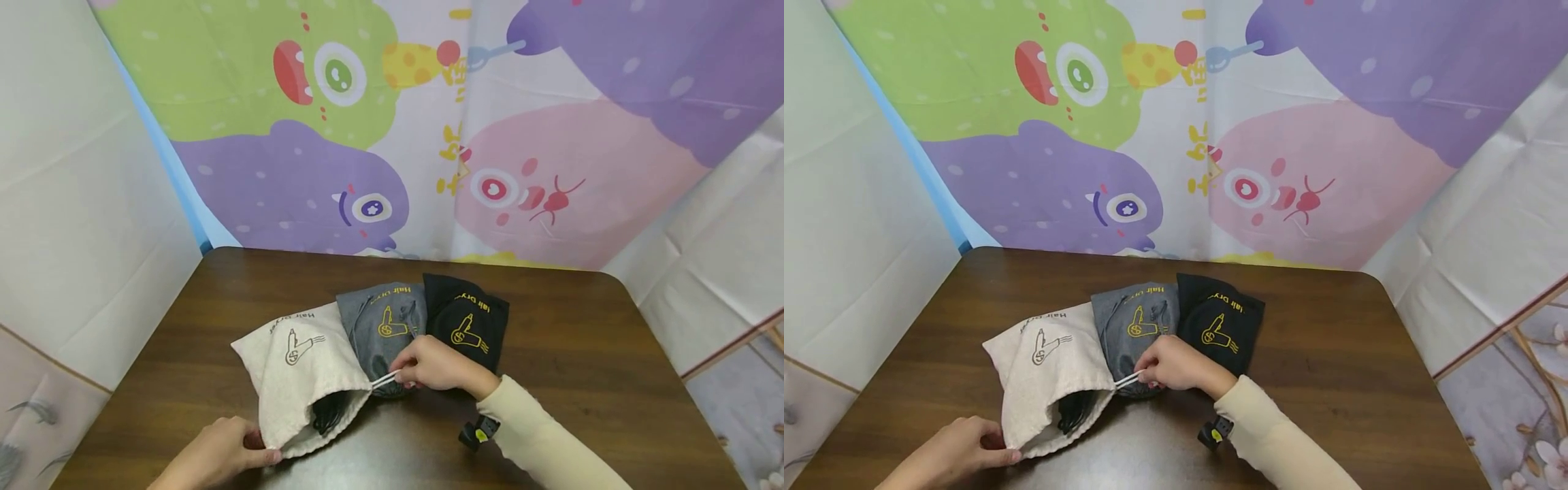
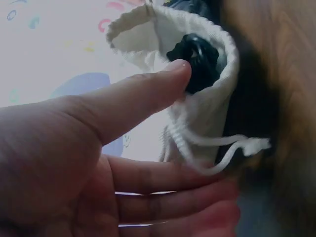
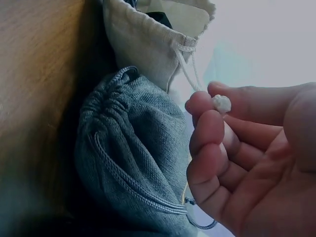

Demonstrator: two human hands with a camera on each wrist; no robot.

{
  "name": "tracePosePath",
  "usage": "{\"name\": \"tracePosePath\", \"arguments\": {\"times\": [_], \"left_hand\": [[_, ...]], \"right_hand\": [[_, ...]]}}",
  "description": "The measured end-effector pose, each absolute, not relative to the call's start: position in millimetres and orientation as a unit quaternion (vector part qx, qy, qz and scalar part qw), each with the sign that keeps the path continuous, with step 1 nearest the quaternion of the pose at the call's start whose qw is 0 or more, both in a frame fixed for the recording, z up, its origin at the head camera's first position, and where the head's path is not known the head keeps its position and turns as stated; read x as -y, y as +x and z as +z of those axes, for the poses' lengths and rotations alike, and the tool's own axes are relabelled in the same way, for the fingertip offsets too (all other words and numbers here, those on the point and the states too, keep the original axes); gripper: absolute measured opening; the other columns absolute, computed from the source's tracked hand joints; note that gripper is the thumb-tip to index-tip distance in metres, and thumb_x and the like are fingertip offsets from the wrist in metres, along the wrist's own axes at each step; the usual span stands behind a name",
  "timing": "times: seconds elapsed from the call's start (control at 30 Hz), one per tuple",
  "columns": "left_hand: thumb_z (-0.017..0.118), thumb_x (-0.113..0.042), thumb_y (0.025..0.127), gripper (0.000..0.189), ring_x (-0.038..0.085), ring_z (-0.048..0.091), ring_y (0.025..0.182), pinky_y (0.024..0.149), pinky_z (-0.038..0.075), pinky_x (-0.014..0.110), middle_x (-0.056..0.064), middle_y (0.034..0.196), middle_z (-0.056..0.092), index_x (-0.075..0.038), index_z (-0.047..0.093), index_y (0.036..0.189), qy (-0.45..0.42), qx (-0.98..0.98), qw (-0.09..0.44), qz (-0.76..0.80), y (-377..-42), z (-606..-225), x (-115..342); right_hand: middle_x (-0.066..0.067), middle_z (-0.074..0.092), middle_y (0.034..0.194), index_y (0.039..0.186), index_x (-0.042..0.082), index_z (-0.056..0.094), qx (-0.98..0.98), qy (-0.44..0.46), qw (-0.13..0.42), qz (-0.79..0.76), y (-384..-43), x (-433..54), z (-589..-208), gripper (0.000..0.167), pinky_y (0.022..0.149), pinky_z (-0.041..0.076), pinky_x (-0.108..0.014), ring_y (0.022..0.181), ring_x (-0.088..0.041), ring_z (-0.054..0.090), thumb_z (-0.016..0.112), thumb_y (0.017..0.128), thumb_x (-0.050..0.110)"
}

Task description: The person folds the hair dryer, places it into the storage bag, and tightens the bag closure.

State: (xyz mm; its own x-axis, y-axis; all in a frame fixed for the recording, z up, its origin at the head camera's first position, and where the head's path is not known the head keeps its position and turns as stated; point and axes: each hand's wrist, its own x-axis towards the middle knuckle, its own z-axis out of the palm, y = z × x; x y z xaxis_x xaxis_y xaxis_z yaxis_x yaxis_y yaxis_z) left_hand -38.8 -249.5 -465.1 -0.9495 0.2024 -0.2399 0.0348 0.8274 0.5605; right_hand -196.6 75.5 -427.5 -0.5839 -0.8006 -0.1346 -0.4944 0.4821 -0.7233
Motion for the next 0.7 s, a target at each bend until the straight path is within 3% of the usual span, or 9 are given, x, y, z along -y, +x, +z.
{"name": "tracePosePath", "arguments": {"times": [0.1,0.2,0.43,0.6,0.7], "left_hand": [[0.073,-0.043,0.082,0.024,-0.002,0.045,0.061,0.056,0.039,0.022,-0.014,0.066,0.062,-0.021,0.069,0.074,0.069,-0.935,0.159,0.31,-39.1,-468.7,248.5],[0.075,-0.038,0.081,0.025,-0.002,0.04,0.055,0.052,0.035,0.021,-0.014,0.059,0.052,-0.019,0.066,0.068,0.072,-0.925,0.16,0.337,-37.1,-473.1,247.6],[0.073,-0.024,0.084,0.028,-0.003,0.032,0.051,0.048,0.027,0.017,-0.016,0.055,0.038,-0.007,0.065,0.062,0.099,-0.888,0.204,0.399,-34.5,-479.7,251.9],[0.063,-0.018,0.093,0.029,-0.005,0.041,0.056,0.049,0.034,0.017,-0.015,0.062,0.05,0.001,0.065,0.072,0.14,-0.835,0.237,0.477,-35.5,-480.1,259.2],[0.059,-0.016,0.096,0.03,-0.006,0.046,0.056,0.047,0.037,0.016,-0.006,0.062,0.059,0.007,0.065,0.078,0.151,-0.793,0.254,0.533,-33.7,-476.7,268.2]], "right_hand": [[0.002,0.061,0.061,0.087,0.004,0.075,-0.832,-0.404,0.229,-0.305,-195.8,-77.6,-426.6,0.008,0.051,0.041,-0.016,0.052,0.002,0.048,0.067,0.087,0.005],[0.004,0.06,0.059,0.082,0.005,0.075,-0.835,-0.41,0.229,-0.287,-194.1,-78.7,-426.6,0.007,0.053,0.041,-0.015,0.053,0.003,0.048,0.07,0.085,0.007],[0.012,0.053,0.056,0.077,0.009,0.076,-0.835,-0.441,0.242,-0.222,-192.8,-83.4,-426.5,0.011,0.052,0.037,-0.014,0.052,0.005,0.042,0.071,0.087,0.013],[0.009,0.054,0.056,0.077,0.003,0.073,-0.823,-0.449,0.24,-0.25,-198.4,-87.5,-422.9,0.018,0.054,0.039,-0.014,0.052,0.005,0.044,0.066,0.091,0.013],[0.007,0.055,0.055,0.077,0.002,0.072,-0.817,-0.439,0.246,-0.282,-203.5,-91.0,-421.0,0.02,0.055,0.038,-0.015,0.053,0.004,0.046,0.065,0.092,0.012]]}}
